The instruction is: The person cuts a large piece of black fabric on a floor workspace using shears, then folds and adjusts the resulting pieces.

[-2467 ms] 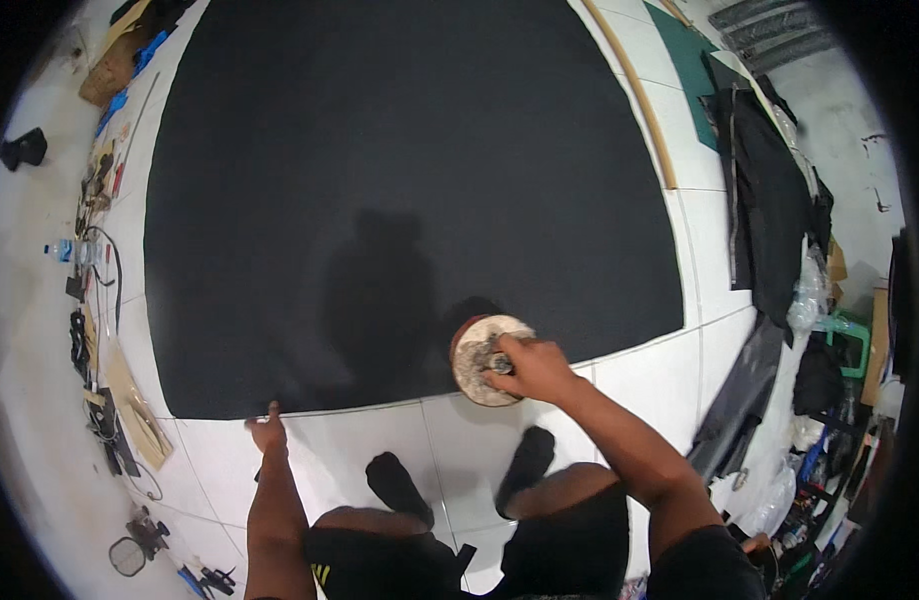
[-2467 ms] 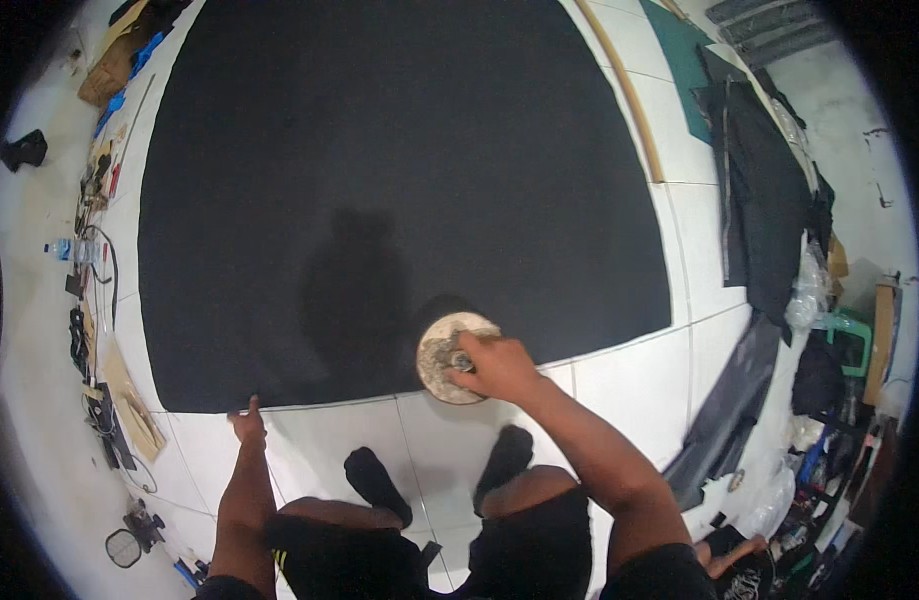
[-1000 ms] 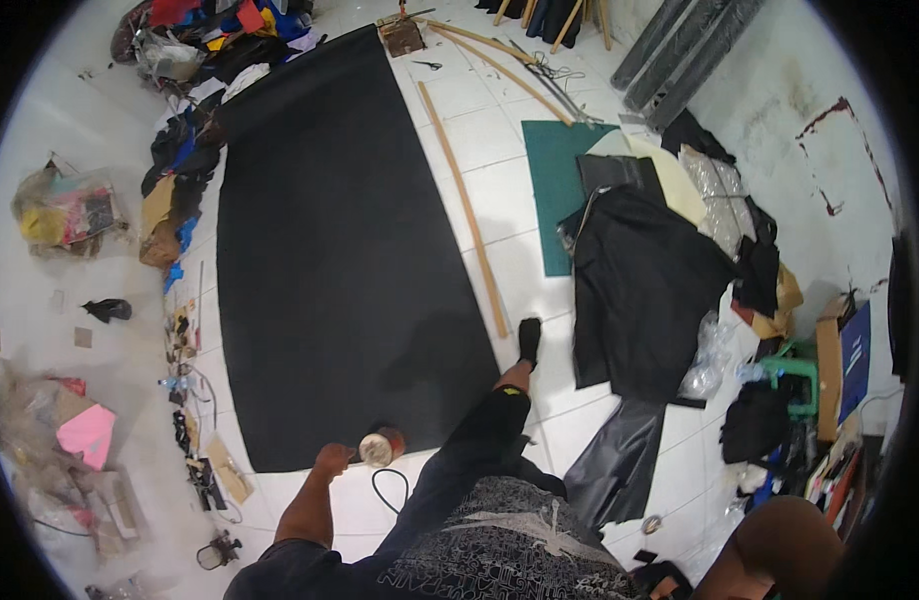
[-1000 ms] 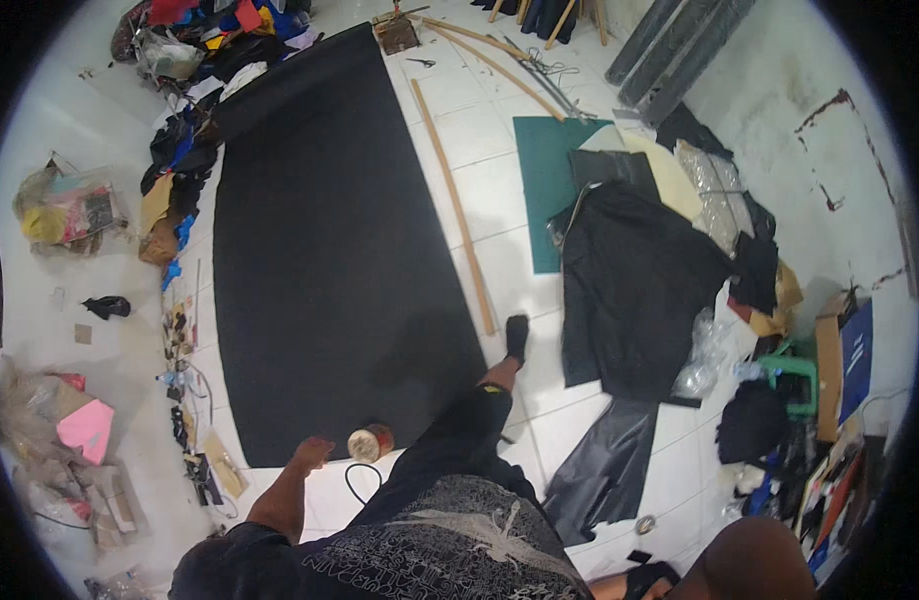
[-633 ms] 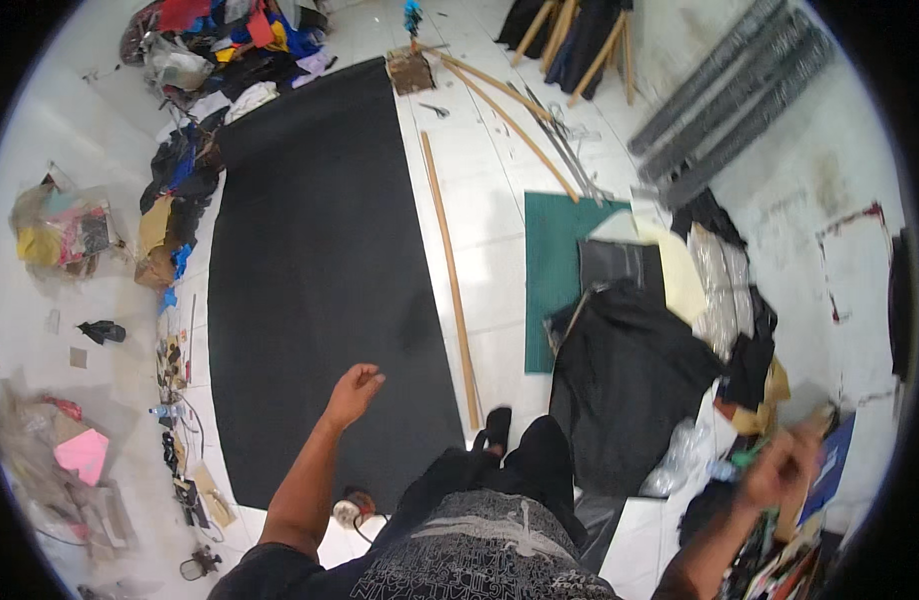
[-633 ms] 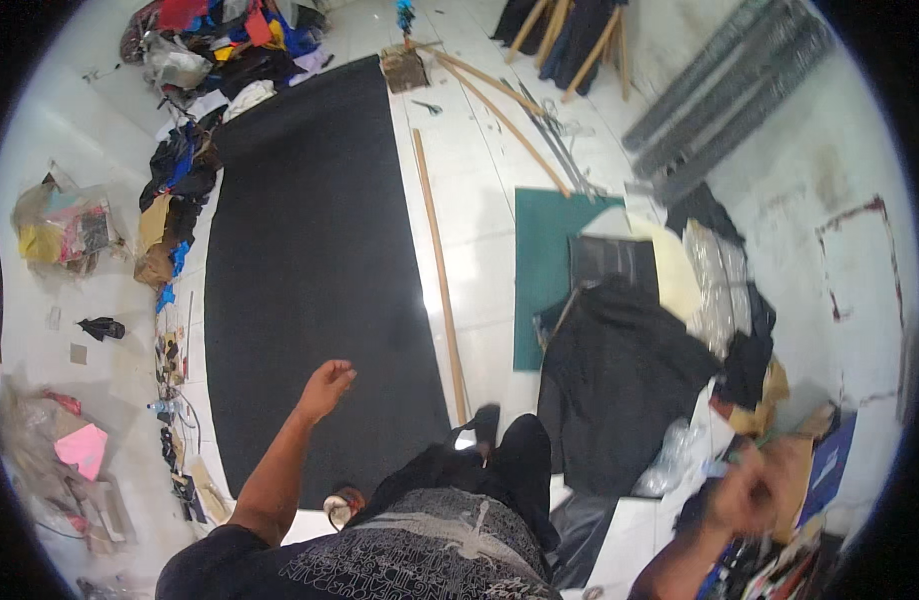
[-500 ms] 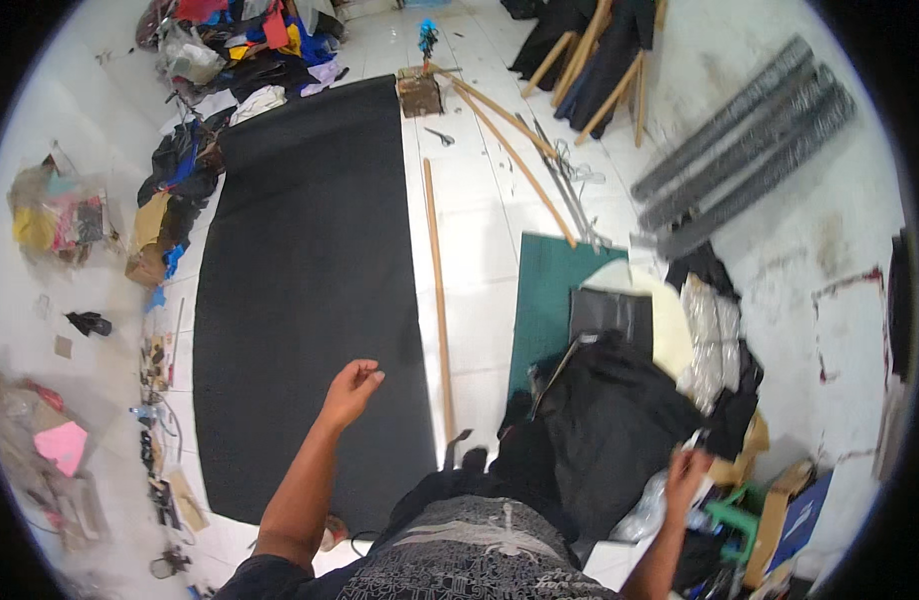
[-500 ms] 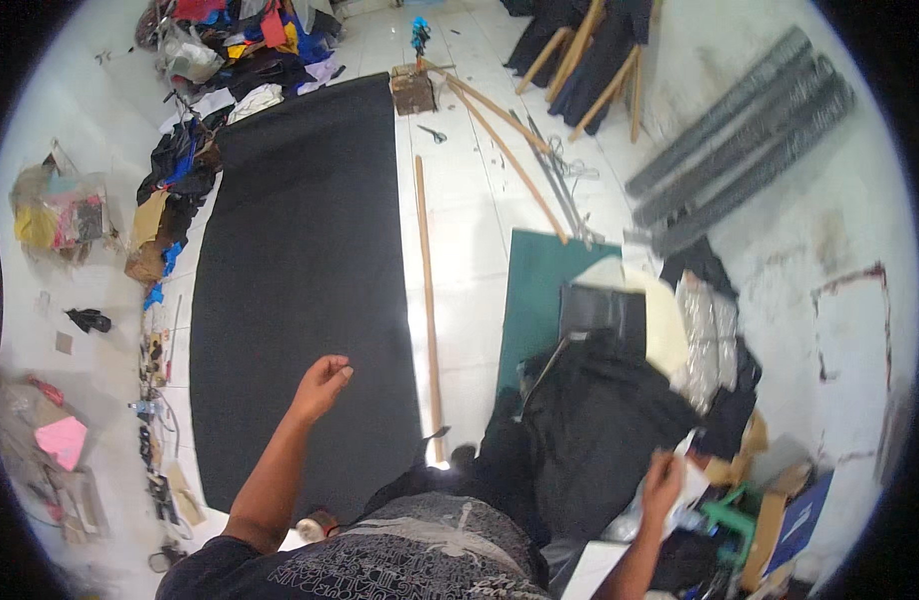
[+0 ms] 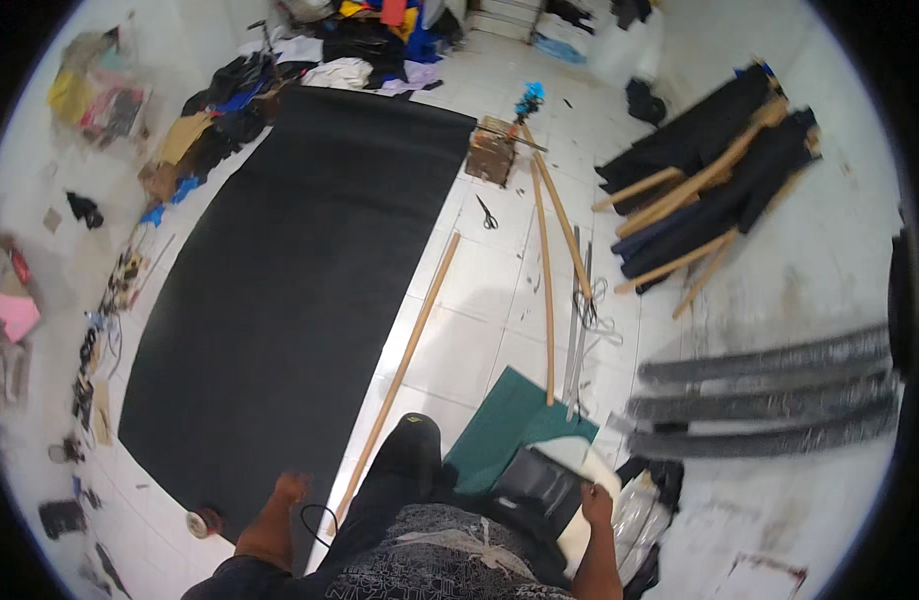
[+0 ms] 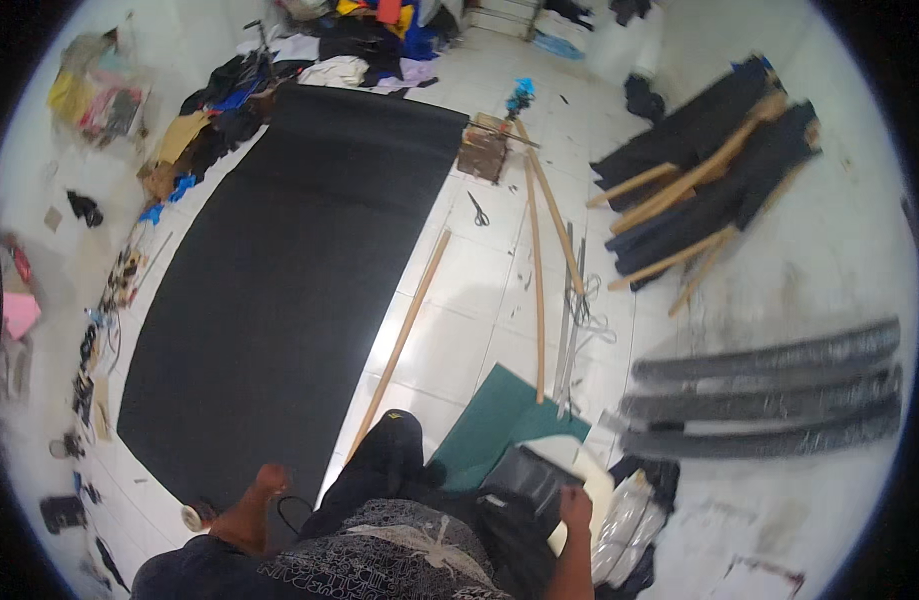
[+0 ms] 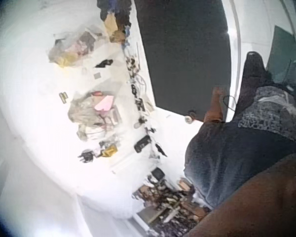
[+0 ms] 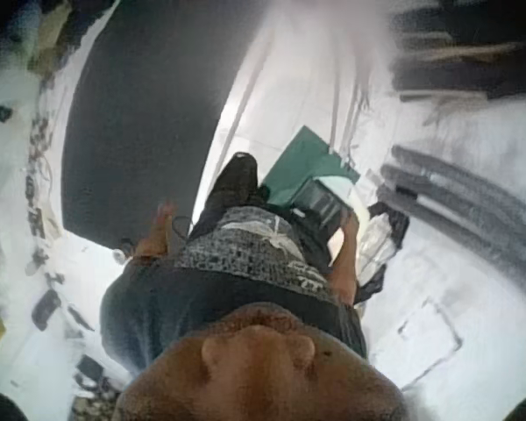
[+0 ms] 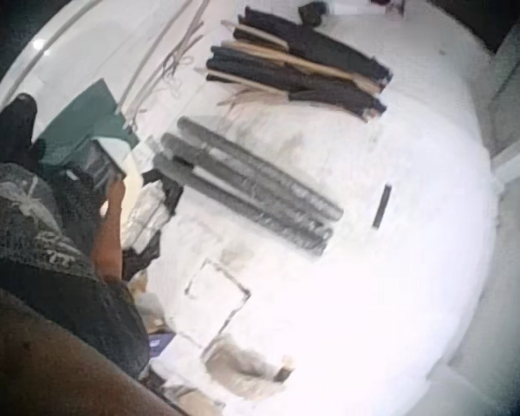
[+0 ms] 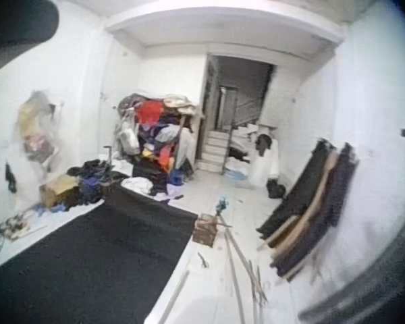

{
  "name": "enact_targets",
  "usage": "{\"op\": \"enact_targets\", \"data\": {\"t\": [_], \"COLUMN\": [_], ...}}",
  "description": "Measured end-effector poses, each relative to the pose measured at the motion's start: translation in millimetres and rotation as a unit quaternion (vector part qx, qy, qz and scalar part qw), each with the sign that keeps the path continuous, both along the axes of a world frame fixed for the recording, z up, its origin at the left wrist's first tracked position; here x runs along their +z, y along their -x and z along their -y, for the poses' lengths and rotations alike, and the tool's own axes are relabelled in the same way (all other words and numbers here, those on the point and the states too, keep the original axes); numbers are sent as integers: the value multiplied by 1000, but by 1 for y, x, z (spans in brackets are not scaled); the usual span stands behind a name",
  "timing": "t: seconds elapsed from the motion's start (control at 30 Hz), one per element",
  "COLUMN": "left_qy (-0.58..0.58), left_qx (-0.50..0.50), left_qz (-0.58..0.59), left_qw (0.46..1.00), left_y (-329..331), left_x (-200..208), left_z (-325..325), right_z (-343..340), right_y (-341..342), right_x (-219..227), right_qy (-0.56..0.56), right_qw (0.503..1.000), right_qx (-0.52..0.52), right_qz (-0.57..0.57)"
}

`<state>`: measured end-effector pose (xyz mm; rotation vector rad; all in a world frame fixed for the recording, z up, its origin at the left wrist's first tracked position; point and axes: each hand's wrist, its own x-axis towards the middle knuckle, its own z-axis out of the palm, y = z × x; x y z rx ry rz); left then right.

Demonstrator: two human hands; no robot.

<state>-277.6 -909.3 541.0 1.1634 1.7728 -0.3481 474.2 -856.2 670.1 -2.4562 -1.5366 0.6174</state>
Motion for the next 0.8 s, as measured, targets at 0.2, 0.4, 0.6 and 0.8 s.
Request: {"op": "enact_targets", "data": {"t": [0.2,0.4,0.6,0.8], "left_qy": [-76,-173,-303,-211], "left_qx": [279,275,371,266], "left_qz": [80,55,105,76], "left_qw": [954,944,872,937], "left_y": [-147,-192,-225,-301], "left_x": [5,45,98,62], "left_z": [-205,-426,-600,-689], "right_z": [-356,-544,-707,-906], "right_y": [21,117,183,217], "right_x": [5,-18,-4,25], "right_qy": [-19,263,210,431], "right_qw": [991,886,779,591], "right_qx": [133,370,590,667], "right_qz": [-26,-100,-25,-142]}}
